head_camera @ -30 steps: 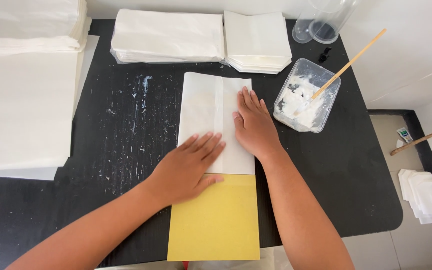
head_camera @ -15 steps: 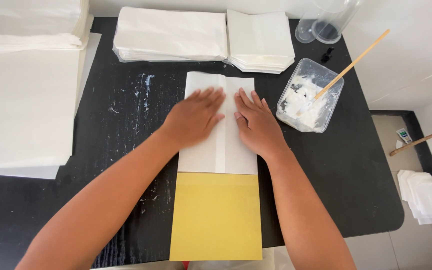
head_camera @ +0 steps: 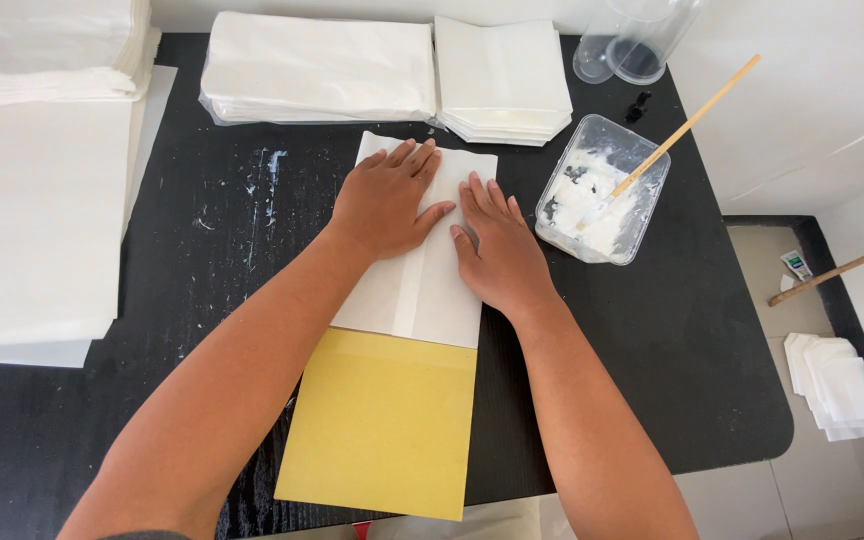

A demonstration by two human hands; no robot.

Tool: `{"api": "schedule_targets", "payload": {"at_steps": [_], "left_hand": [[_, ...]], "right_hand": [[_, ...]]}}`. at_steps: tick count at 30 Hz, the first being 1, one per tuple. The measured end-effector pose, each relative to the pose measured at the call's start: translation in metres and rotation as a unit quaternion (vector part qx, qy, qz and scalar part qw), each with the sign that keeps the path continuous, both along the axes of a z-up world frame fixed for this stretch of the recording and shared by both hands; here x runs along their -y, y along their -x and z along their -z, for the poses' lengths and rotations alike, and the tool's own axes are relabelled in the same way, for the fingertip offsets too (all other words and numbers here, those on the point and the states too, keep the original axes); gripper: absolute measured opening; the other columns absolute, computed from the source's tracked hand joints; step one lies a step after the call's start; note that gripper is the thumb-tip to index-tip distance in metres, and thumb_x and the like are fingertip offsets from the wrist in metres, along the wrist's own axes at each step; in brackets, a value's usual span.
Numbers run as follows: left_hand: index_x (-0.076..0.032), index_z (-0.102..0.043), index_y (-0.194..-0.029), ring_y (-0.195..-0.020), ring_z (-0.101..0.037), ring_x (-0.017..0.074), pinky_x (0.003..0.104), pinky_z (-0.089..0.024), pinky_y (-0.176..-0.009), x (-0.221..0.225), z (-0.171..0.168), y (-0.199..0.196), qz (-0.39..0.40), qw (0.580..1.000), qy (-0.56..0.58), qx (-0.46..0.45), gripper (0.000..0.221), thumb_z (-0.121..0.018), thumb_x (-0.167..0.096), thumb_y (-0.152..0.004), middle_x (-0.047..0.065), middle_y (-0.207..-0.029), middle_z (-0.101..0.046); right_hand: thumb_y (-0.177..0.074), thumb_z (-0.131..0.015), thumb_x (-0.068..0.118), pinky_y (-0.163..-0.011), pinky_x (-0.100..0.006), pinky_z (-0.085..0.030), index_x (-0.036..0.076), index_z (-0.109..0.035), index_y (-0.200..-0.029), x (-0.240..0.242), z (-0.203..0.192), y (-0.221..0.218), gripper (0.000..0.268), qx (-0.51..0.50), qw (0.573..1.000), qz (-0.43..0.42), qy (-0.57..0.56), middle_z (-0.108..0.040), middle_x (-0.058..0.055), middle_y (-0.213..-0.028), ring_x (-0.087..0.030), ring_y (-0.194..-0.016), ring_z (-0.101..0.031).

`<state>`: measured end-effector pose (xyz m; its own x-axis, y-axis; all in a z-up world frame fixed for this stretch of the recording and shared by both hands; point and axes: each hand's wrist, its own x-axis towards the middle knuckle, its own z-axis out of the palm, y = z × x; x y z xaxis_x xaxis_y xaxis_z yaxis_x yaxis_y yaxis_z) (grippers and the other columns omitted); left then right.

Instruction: The person is folding white paper around a yellow template and applying glue with a brush to assemble a paper bag.

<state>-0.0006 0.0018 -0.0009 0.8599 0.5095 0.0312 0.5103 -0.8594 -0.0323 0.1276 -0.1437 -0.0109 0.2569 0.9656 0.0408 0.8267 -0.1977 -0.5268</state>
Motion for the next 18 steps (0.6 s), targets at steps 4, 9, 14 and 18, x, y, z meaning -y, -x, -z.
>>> {"api": "schedule_targets", "payload": {"at_steps": [4, 9, 14, 18], "left_hand": [[-0.02, -0.049, -0.153, -0.144, -0.046, 0.0217, 0.045, -0.045, -0.111, 0.003, -0.01, -0.006, -0.011, 0.999, -0.039, -0.011, 0.071, -0.036, -0.066, -0.1, 0.003, -0.159, -0.046], [-0.022, -0.049, -0.153, -0.146, -0.044, 0.0215, 0.049, -0.044, -0.11, 0.002, -0.015, -0.011, -0.043, 0.999, 0.005, -0.008, 0.072, -0.04, -0.067, -0.097, 0.002, -0.159, -0.047], [-0.021, -0.047, -0.154, -0.15, -0.037, 0.0222, 0.051, -0.037, -0.114, 0.009, -0.029, 0.0, -0.062, 0.991, 0.111, 0.042, 0.073, -0.04, -0.066, -0.098, 0.003, -0.163, -0.04], [-0.018, -0.042, -0.157, -0.151, -0.034, 0.0246, 0.05, -0.032, -0.119, 0.001, -0.02, 0.015, -0.019, 0.989, 0.135, 0.064, 0.073, -0.048, -0.059, -0.098, 0.006, -0.166, -0.034]], "right_hand": [[-0.104, -0.045, 0.033, -0.127, -0.049, -0.009, 0.007, -0.04, -0.157, 0.002, -0.003, 0.003, 0.059, 0.005, 1.0, 0.006, 0.01, -0.028, -0.013, -0.167, -0.033, -0.155, -0.02], [-0.104, -0.044, 0.036, -0.127, -0.047, -0.007, 0.009, -0.039, -0.158, 0.001, 0.0, 0.002, 0.061, -0.007, 1.0, 0.015, 0.021, -0.026, -0.009, -0.169, -0.03, -0.157, -0.017], [-0.104, -0.043, 0.036, -0.127, -0.048, -0.006, 0.011, -0.038, -0.159, 0.001, -0.001, 0.002, 0.06, -0.008, 1.0, 0.015, 0.025, -0.025, -0.008, -0.169, -0.029, -0.157, -0.015], [-0.106, -0.041, 0.036, -0.127, -0.048, -0.004, 0.011, -0.035, -0.16, 0.0, 0.003, -0.001, 0.06, -0.002, 1.0, 0.007, 0.028, -0.022, -0.008, -0.17, -0.03, -0.157, -0.013]]}}
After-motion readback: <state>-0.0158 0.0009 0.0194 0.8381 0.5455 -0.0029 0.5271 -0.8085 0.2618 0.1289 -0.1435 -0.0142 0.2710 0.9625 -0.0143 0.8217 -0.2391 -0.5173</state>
